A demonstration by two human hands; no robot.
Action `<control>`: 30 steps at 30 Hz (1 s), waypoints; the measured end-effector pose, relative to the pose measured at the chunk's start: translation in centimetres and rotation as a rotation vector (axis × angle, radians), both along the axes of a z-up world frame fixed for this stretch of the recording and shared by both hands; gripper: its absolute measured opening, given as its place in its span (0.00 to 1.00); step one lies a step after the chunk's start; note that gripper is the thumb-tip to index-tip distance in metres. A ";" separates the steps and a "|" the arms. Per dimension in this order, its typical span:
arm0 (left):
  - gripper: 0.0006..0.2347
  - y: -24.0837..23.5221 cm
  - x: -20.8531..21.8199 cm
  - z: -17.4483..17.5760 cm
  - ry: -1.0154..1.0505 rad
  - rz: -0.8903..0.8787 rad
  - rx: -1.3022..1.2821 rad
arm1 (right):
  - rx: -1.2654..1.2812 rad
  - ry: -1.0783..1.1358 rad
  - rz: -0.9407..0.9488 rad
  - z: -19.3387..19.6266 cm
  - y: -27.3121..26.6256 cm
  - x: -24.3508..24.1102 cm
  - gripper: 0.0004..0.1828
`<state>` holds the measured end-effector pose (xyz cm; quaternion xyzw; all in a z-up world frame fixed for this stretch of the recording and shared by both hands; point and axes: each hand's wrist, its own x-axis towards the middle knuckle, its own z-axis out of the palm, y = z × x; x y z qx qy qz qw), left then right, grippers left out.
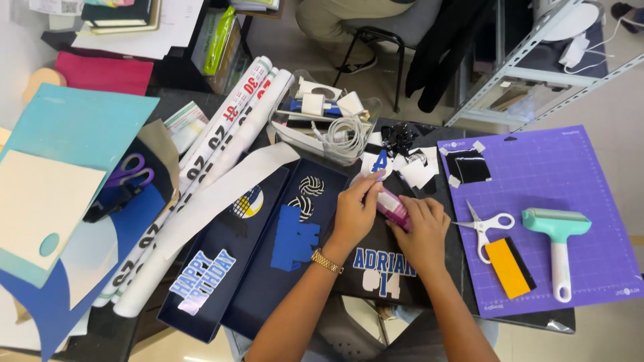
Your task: Applying glue to the back of decorative paper letters and numbers and sticking them onto a blue box.
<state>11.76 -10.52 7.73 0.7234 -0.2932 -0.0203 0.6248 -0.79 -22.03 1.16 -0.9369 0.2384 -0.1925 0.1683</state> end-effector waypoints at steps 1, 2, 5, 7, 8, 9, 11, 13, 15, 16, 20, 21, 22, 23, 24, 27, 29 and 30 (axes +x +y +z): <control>0.07 -0.1 0.0 -0.4 -0.002 -0.003 -0.002 | -0.002 -0.002 -0.003 0.6 -0.1 -0.3 0.34; 0.08 -0.3 0.1 -0.8 -0.013 -0.007 0.041 | 0.033 -0.130 0.027 1.1 -0.2 -0.6 0.32; 0.09 -0.5 -0.3 -2.7 0.021 0.010 0.066 | 0.213 -0.303 -0.002 2.8 -0.1 -1.9 0.31; 0.09 -0.1 -0.7 -2.7 0.069 0.037 0.050 | 0.358 -0.345 -0.059 3.4 -0.1 -3.2 0.31; 0.09 0.3 -0.9 -2.0 0.132 0.064 0.027 | 0.386 -0.388 -0.109 3.6 -0.3 -4.0 0.34; 0.10 0.5 -0.7 -1.1 0.187 0.091 0.000 | 0.410 -0.439 -0.157 3.8 -0.6 -4.4 0.37; 0.11 1.1 -1.0 -2.1 0.176 0.049 -0.024 | 0.673 -0.586 -0.263 3.9 -1.6 -5.5 0.36; 0.11 2.0 -1.6 -1.7 0.164 0.006 -0.049 | 0.938 -0.729 -0.369 5.5 -2.0 -6.3 0.36; 0.12 3.1 -2.6 0.0 0.391 -0.031 -0.040 | 1.459 -1.094 -0.107 8.4 -2.0 -6.9 0.26; 0.12 3.8 -3.4 0.9 0.387 -0.034 -0.044 | 1.455 -1.098 -0.104 10.5 -1.4 -6.4 0.26; 0.12 7.0 -7.7 5.2 0.444 -0.209 0.029 | 1.620 -1.391 -0.130 17.2 1.5 -6.2 0.21; 0.13 7.8 -8.8 6.6 0.413 -0.255 0.063 | 1.525 -1.383 -0.078 18.5 2.2 -6.4 0.26; 0.13 8.3 -9.7 7.6 0.417 -0.259 0.059 | 1.519 -1.381 -0.081 18.5 2.2 -7.5 0.26; 0.10 8.9 -10.7 8.7 0.372 -0.291 0.059 | 1.374 -1.343 0.205 18.5 2.3 -8.7 0.27; 0.10 9.4 -11.7 9.8 0.327 -0.323 0.058 | 1.206 -1.296 0.472 18.5 2.4 -9.9 0.30; 0.10 10.7 -14.1 10.8 0.137 -0.354 -0.010 | 0.998 -1.246 0.592 19.6 3.3 -12.7 0.18; 0.11 11.3 -15.0 12.8 0.108 -0.360 -0.032 | 1.014 -1.219 0.618 20.8 3.9 -14.0 0.12; 0.13 11.7 -15.5 13.7 0.076 -0.363 -0.047 | 1.036 -1.197 0.645 21.4 4.3 -14.7 0.13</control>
